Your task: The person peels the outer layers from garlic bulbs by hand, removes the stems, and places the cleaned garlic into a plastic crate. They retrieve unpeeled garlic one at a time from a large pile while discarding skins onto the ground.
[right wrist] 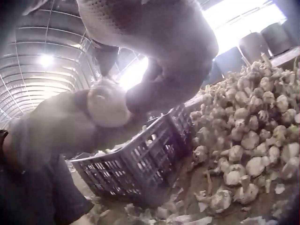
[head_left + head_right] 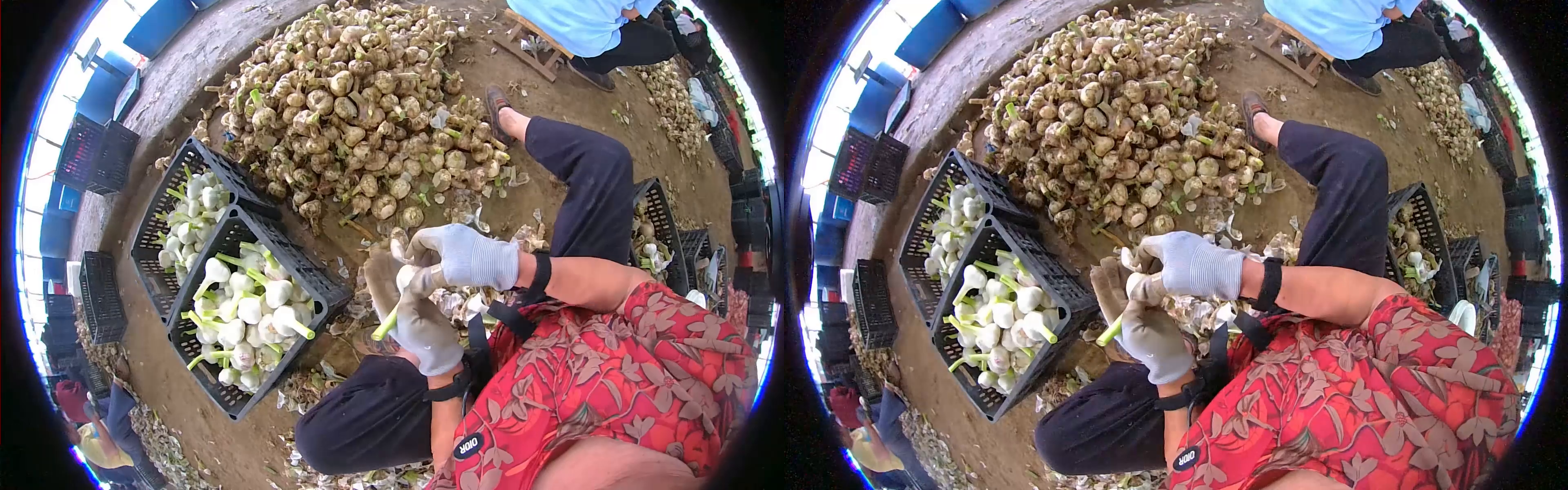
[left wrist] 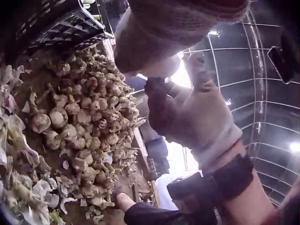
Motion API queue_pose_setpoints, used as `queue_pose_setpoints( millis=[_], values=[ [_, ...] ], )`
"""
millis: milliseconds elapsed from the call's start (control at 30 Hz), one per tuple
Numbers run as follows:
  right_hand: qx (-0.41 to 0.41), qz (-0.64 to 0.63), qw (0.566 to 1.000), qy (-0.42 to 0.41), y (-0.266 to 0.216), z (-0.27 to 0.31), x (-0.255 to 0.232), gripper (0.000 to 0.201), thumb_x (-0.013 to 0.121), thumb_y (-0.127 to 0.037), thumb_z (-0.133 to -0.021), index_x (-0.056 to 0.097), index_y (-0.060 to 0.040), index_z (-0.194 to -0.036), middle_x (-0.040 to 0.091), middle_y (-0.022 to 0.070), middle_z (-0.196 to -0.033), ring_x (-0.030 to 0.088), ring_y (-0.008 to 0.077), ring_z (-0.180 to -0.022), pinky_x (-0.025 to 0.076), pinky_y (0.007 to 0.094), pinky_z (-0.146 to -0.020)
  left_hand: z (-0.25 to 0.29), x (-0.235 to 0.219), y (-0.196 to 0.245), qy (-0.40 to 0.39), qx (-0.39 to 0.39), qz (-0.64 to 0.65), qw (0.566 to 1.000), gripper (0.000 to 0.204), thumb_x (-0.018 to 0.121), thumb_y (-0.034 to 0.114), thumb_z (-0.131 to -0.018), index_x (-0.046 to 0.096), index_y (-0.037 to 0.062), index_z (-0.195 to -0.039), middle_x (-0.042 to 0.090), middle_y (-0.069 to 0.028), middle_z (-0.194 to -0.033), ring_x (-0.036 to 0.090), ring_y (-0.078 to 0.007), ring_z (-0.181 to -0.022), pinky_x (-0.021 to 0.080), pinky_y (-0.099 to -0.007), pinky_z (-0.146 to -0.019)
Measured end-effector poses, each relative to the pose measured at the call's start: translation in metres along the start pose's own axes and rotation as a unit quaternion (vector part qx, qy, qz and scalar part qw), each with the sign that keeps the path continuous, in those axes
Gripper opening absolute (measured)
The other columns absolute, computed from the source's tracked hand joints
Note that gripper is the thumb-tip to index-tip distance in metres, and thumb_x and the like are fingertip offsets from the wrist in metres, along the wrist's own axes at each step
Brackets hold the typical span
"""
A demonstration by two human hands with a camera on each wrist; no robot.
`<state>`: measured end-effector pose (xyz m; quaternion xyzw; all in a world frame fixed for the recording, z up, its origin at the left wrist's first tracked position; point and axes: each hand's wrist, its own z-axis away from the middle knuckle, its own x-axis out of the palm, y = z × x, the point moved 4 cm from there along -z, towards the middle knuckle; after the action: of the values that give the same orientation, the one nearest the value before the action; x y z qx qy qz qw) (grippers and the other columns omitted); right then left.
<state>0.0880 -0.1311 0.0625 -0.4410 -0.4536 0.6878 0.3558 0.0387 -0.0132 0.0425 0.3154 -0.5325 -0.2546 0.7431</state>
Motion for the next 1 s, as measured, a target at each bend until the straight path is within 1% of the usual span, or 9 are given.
queue_pose_setpoints(
  millis=[333,367,433,500,600,633,733,867,1000],
  values=[
    [0.184,-0.284,0.939,-0.059,0.045,-0.013,0.012,0.018,0.072,-0.02,-0.085,0.068,-0.0022,-0.086,0.064,0.0001,-0.072,0.059,0.0069,-0.064,0.048,0.0239,-0.059,-0.007,-0.009,-0.002,0.037,0.041,-0.011,0.998,0.059,0.038,-0.003,-0.085,0.033,-0.0021,-0.143,0.04,-0.0203,-0.145,0.039,-0.0307,-0.135,0.034,-0.0429,-0.111],
    [0.238,-0.235,0.94,-0.067,0.045,-0.014,0.012,0.018,0.073,-0.019,-0.083,0.068,-0.0024,-0.089,0.067,0.0036,-0.077,0.063,0.0144,-0.068,0.05,0.0298,-0.062,-0.008,-0.009,-0.002,0.043,0.029,0.01,0.999,0.059,0.039,-0.004,-0.085,0.033,-0.0013,-0.144,0.04,-0.0197,-0.145,0.039,-0.0308,-0.135,0.034,-0.043,-0.111],
    [0.127,0.166,0.978,-0.009,0.067,-0.024,0.009,0.021,0.072,-0.019,-0.081,0.067,-0.0026,-0.093,0.069,0.008,-0.085,0.065,0.0217,-0.074,0.051,0.0351,-0.066,-0.01,-0.01,-0.002,0.051,0.004,0.052,0.997,0.059,0.041,-0.004,-0.085,0.033,0.0001,-0.144,0.041,-0.0186,-0.145,0.039,-0.0312,-0.135,0.034,-0.0434,-0.111],
    [0.126,0.42,0.897,-0.05,0.099,-0.033,0.01,0.04,0.066,-0.035,-0.083,0.064,-0.0048,-0.109,0.067,0.0171,-0.104,0.065,0.0339,-0.091,0.052,0.043,-0.077,-0.012,-0.016,-0.005,0.048,-0.012,0.115,0.992,0.062,0.04,-0.005,-0.085,0.03,0.0028,-0.146,0.036,-0.0167,-0.149,0.036,-0.0311,-0.137,0.031,-0.0433,-0.112],
    [0.062,0.19,0.979,-0.022,0.098,-0.033,0.008,0.04,0.066,-0.033,-0.083,0.064,-0.004,-0.112,0.069,0.0161,-0.098,0.067,0.0296,-0.086,0.052,0.0388,-0.076,-0.019,-0.021,-0.011,0.097,-0.03,0.106,0.989,0.064,0.038,-0.006,-0.084,0.03,0.0055,-0.146,0.035,-0.0155,-0.15,0.036,-0.0304,-0.138,0.034,-0.0416,-0.11],
    [0.183,0.021,0.982,-0.047,0.107,-0.029,0.012,0.037,0.067,-0.028,-0.084,0.064,-0.0025,-0.111,0.069,0.0135,-0.095,0.065,0.0208,-0.082,0.052,0.0336,-0.075,-0.019,-0.026,-0.014,0.113,-0.034,0.091,0.989,0.064,0.037,-0.006,-0.084,0.031,0.0056,-0.146,0.036,-0.0154,-0.149,0.036,-0.0301,-0.137,0.036,-0.041,-0.109],
    [0.225,-0.15,0.956,-0.113,0.062,-0.027,0.022,0.031,0.067,-0.023,-0.084,0.066,-0.0009,-0.105,0.069,0.0101,-0.09,0.061,0.0131,-0.08,0.05,0.0299,-0.072,-0.022,-0.027,-0.016,0.144,-0.038,0.013,0.989,0.062,0.037,-0.004,-0.083,0.033,0.0031,-0.145,0.038,-0.017,-0.147,0.04,-0.0293,-0.133,0.042,-0.0377,-0.103],
    [0.133,-0.09,0.985,-0.064,0.088,-0.031,0.034,0.023,0.064,-0.016,-0.082,0.068,0.0009,-0.097,0.068,0.0075,-0.081,0.06,0.0112,-0.076,0.05,0.0296,-0.069,-0.026,-0.038,-0.026,0.155,-0.064,-0.125,0.978,0.056,0.039,0.0,-0.084,0.038,-0.0026,-0.14,0.045,-0.0197,-0.14,0.051,-0.0275,-0.122,0.049,-0.0324,-0.091],
    [0.081,0.069,0.993,-0.058,0.089,-0.033,0.034,0.021,0.063,-0.017,-0.078,0.067,-0.0008,-0.089,0.068,0.0138,-0.08,0.066,0.029,-0.078,0.051,0.0388,-0.07,-0.029,-0.057,-0.04,0.157,-0.11,-0.139,0.972,0.058,0.038,-0.002,-0.083,0.037,-0.0029,-0.14,0.046,-0.0203,-0.139,0.052,-0.0286,-0.122,0.048,-0.0329,-0.095]
  ],
)
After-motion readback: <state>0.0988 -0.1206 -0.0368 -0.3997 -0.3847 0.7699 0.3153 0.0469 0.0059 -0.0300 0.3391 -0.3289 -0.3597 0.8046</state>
